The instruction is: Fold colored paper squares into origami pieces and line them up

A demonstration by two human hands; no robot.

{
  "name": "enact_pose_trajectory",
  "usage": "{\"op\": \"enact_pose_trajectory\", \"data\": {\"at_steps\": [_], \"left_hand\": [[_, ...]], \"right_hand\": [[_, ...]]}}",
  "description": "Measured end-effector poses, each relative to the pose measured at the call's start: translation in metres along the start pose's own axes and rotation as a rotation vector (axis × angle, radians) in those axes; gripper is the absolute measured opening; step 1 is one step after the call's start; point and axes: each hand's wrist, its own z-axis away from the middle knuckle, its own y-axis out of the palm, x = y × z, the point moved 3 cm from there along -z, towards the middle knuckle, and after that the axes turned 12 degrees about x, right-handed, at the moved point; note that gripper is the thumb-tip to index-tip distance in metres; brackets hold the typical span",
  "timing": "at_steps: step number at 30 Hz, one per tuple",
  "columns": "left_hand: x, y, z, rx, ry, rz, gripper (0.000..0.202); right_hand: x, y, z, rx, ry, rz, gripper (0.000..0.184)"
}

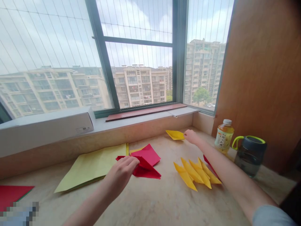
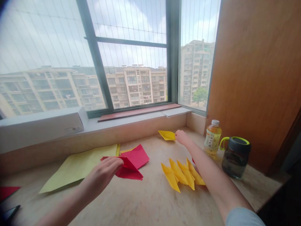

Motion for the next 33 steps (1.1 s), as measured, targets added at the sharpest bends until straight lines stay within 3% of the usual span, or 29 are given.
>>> {"op": "enact_pose_trajectory", "data": {"at_steps": [4, 7, 9, 12, 18, 21, 24, 29, 33], "left_hand": [[-0.012, 0.032, -0.057, 0.181, -0.02, -0.039, 0.019], [-0.028, 0.043, -0.069, 0.285, 0.046, -0.083, 0.019], [-0.037, 0.04, -0.054, 0.295, 0.102, -0.11, 0.021], [-0.038, 0.028, -0.008, 0.297, 0.115, -0.079, 0.022], [-0.005, 0.015, 0.09, 0.288, -0.038, 0.256, 0.024], [0.011, 0.016, 0.121, 0.194, -0.177, 0.462, 0.02], [0.018, 0.018, 0.139, 0.041, -0.297, 0.595, 0.017], [0.025, 0.023, 0.151, -0.275, -0.494, 0.898, 0.046], [0.032, 0.032, 0.152, -0.421, -0.553, 1.086, 0.047]], "right_hand": [[0.009, -0.008, 0.015, -0.042, -0.048, -0.214, 0.028], [0.025, -0.008, 0.043, -0.014, -0.136, -0.393, 0.026], [0.041, -0.001, 0.069, 0.051, -0.228, -0.513, 0.029], [0.075, 0.02, 0.112, 0.188, -0.36, -0.651, 0.031], [0.165, 0.077, 0.185, 0.447, -0.562, -0.854, 0.034], [0.207, 0.103, 0.21, 0.455, -0.647, -0.85, 0.036], [0.239, 0.124, 0.226, 0.373, -0.688, -0.815, 0.038], [0.276, 0.146, 0.24, 0.069, -0.865, -0.606, 0.028], [0.294, 0.162, 0.249, -0.058, -0.987, -0.456, 0.023]]}}
